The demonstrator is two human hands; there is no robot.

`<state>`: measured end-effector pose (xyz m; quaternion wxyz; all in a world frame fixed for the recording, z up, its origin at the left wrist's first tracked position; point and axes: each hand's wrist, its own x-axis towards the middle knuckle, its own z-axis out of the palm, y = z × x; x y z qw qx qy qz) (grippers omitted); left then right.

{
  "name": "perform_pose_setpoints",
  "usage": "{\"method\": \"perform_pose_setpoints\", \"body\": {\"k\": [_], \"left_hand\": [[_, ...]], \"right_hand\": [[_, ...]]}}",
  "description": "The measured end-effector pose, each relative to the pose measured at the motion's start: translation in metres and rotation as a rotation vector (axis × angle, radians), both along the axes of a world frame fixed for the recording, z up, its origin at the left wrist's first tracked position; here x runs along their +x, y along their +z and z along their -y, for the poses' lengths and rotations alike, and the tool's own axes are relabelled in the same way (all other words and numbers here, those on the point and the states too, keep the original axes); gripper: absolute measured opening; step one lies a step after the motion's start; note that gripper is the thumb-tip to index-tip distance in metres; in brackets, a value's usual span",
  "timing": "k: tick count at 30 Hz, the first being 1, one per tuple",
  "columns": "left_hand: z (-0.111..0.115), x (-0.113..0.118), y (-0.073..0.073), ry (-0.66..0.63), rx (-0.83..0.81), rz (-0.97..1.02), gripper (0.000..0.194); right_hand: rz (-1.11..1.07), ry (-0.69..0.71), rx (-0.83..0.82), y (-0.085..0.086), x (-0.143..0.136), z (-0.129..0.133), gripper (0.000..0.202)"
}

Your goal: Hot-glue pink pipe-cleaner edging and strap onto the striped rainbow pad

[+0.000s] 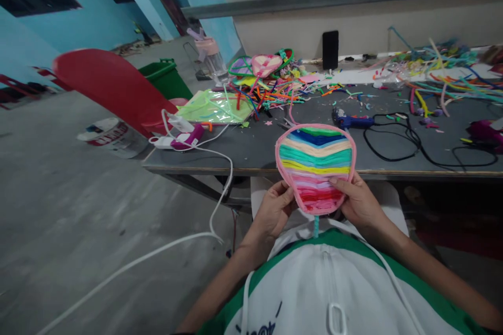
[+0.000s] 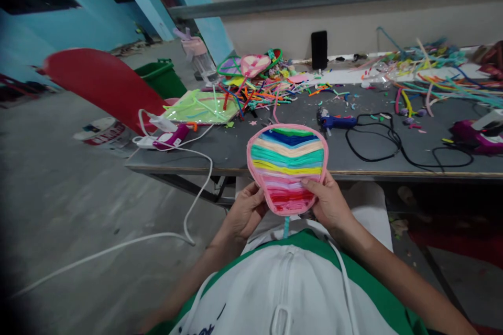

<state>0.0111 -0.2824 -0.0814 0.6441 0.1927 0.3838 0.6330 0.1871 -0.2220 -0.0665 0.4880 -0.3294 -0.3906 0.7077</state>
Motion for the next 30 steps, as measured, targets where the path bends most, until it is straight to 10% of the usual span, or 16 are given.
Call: {"method": "perform_pose_setpoints", "body": {"k": [18,30], "left_hand": [[-0.005,-0.008,0.017,0.084,0.066,-0.464,0.024],[-0.004,-0.023,0.024,0.089,0.065,-0.355,0.034]], "right_hand": [[-0.084,-0.018,-0.075,0.009,-0.006,0.014,0.038],[-0.136,-0.021,-0.109,0.001,-0.003,0.009,0.042]]}}
